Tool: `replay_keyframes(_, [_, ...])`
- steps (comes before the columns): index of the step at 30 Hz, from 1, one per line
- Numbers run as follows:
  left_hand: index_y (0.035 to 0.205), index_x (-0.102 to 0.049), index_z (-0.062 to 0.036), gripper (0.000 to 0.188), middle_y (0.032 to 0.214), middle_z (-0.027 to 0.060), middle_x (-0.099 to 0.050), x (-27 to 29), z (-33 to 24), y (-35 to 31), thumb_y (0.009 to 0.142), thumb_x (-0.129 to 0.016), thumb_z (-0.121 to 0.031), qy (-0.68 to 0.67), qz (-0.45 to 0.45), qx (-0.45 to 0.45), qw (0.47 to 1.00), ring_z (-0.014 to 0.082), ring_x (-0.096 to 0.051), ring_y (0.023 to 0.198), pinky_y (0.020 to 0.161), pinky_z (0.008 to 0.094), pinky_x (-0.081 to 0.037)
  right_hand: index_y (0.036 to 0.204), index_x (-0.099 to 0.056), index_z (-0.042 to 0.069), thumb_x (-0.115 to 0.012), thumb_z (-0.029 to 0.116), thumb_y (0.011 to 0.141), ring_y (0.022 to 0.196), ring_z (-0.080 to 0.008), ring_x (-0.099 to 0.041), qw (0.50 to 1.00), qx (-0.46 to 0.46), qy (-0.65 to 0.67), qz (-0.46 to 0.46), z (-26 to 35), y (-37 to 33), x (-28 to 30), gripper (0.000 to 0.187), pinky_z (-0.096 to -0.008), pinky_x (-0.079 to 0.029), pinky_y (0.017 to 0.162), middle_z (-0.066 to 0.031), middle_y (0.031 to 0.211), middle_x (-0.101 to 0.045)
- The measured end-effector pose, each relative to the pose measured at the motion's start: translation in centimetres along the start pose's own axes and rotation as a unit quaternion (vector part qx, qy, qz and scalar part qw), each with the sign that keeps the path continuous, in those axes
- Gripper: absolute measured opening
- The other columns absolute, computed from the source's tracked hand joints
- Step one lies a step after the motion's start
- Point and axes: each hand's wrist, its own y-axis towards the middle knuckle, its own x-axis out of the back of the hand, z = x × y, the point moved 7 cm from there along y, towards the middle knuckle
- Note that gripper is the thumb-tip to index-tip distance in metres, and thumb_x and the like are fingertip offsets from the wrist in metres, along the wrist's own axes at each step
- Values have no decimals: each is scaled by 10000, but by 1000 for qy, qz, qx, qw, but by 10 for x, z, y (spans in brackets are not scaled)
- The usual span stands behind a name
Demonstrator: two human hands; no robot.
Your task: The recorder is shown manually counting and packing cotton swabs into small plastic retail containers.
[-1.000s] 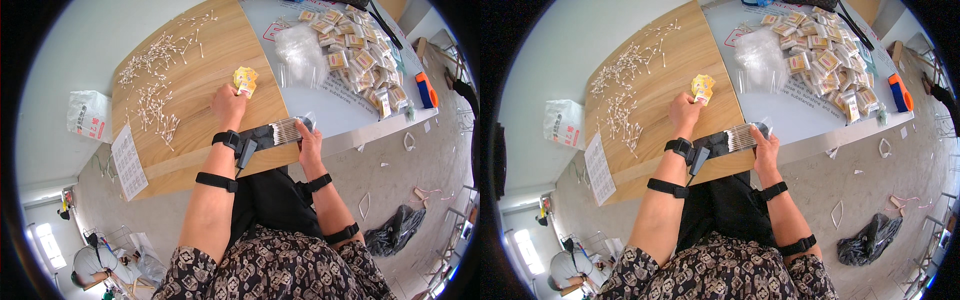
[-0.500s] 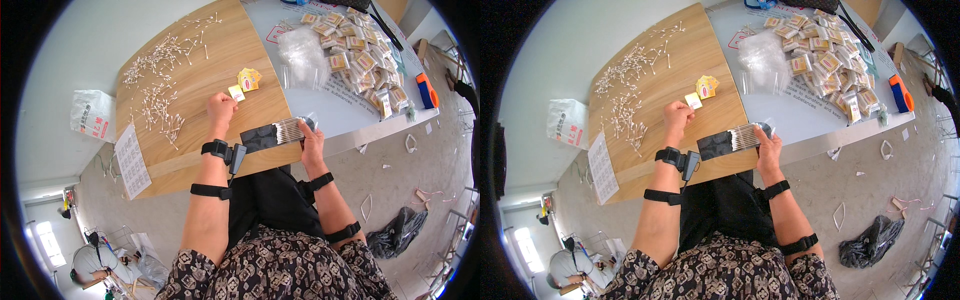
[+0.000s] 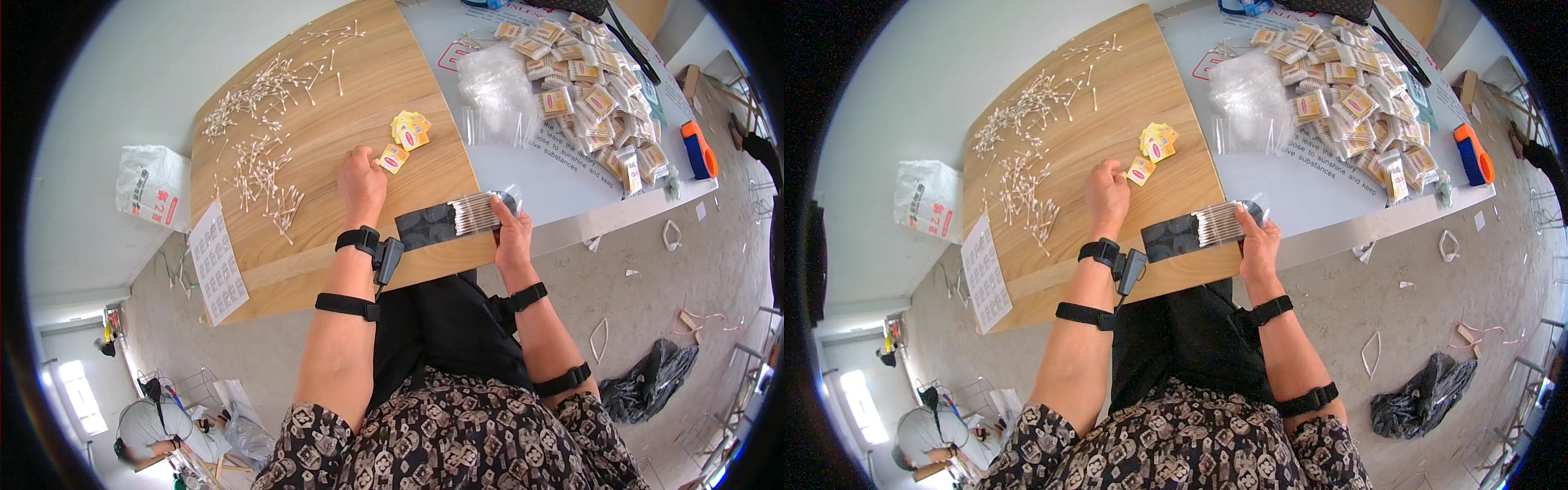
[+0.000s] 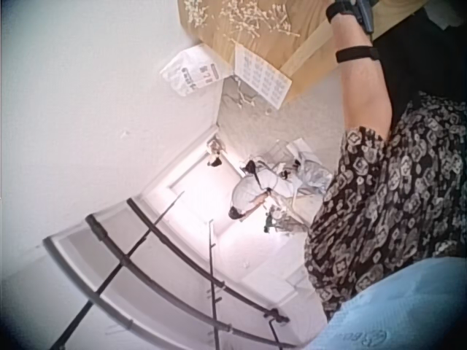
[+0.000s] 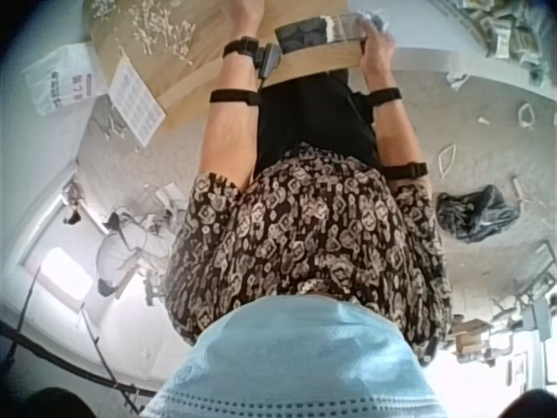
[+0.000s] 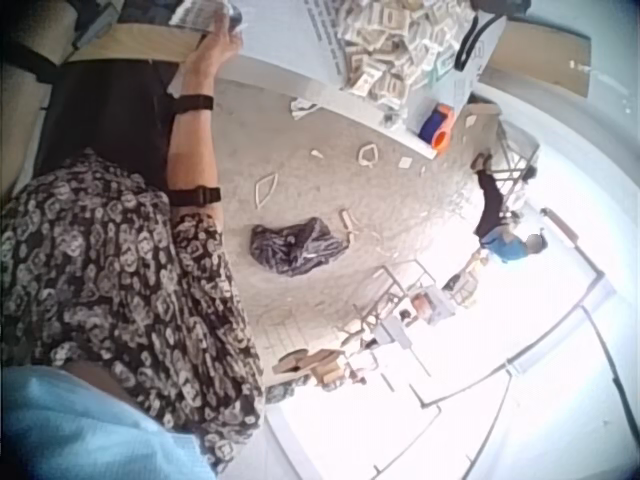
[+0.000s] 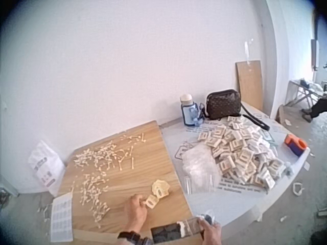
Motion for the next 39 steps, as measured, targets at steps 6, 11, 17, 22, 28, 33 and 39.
replay_keyframes(6, [860, -667, -42, 231, 828, 119, -654, -5, -10, -5, 710, -778, -178, -2, 62, 23, 998, 256, -632, 736, 660, 379, -498, 902, -668, 50, -714, 122, 865, 758, -104, -620, 1000, -3, -4, -10, 1, 0, 2, 94, -259, -498, 688, -1, 855, -675])
replay_keyframes(11, [854, -668, -56, 221, 832, 101, -654, -9, 0, -4, 706, -777, -179, -24, 55, 52, 997, 248, -631, 749, 657, 371, -496, 896, -668, 50, -714, 118, 863, 747, -104, -623, 1000, 0, -4, 4, 2, -1, -1, 88, -260, -501, 677, -5, 852, -677])
replay_keyframes(17, [875, -666, -68, 249, 815, 89, -658, -12, -2, 1, 699, -780, -201, 19, 69, 46, 996, 235, -638, 749, 652, 367, -496, 888, -667, 47, -719, 119, 858, 745, -103, -624, 1000, 5, -2, -3, 1, 0, 1, 94, -264, -503, 680, -6, 846, -677])
replay_keyframes(22, [866, -663, -79, 241, 794, 82, -661, -14, 2, 3, 701, -780, -211, 9, 103, 70, 992, 238, -638, 731, 646, 373, -495, 892, -668, 48, -722, 120, 855, 754, -103, -622, 1000, 3, -7, -5, -1, 1, 2, 97, -265, -500, 697, -5, 850, -676])
replay_keyframes(28, [775, -611, -56, 251, 749, 92, -660, -5, -3, -2, 694, -793, -209, -4, 96, 107, 990, 231, -629, 683, 612, 373, -481, 899, -670, 46, -727, 125, 852, 760, -105, -620, 1000, 4, -9, -11, 0, 1, 3, 108, -265, -497, 704, -9, 858, -678])
replay_keyframes(33, [705, -561, -34, 210, 695, 115, -629, -6, 2, -7, 697, -751, -123, -105, 72, 73, 989, 323, -620, 689, 610, 418, -468, 889, -671, 41, -730, 130, 852, 756, -106, -619, 1000, 1, -17, -15, 2, 0, 1, 113, -264, -495, 697, -13, 864, -680])
replay_keyframes(39, [741, -612, -31, 129, 661, 72, -630, -7, 17, -6, 717, -737, -46, -189, 23, 52, 980, 198, -590, 586, 542, 342, -452, 929, -663, 45, -725, 165, 863, 733, -99, -609, 1000, 13, -10, -9, 1, -1, -1, 151, -266, -493, 684, 2, 840, -663])
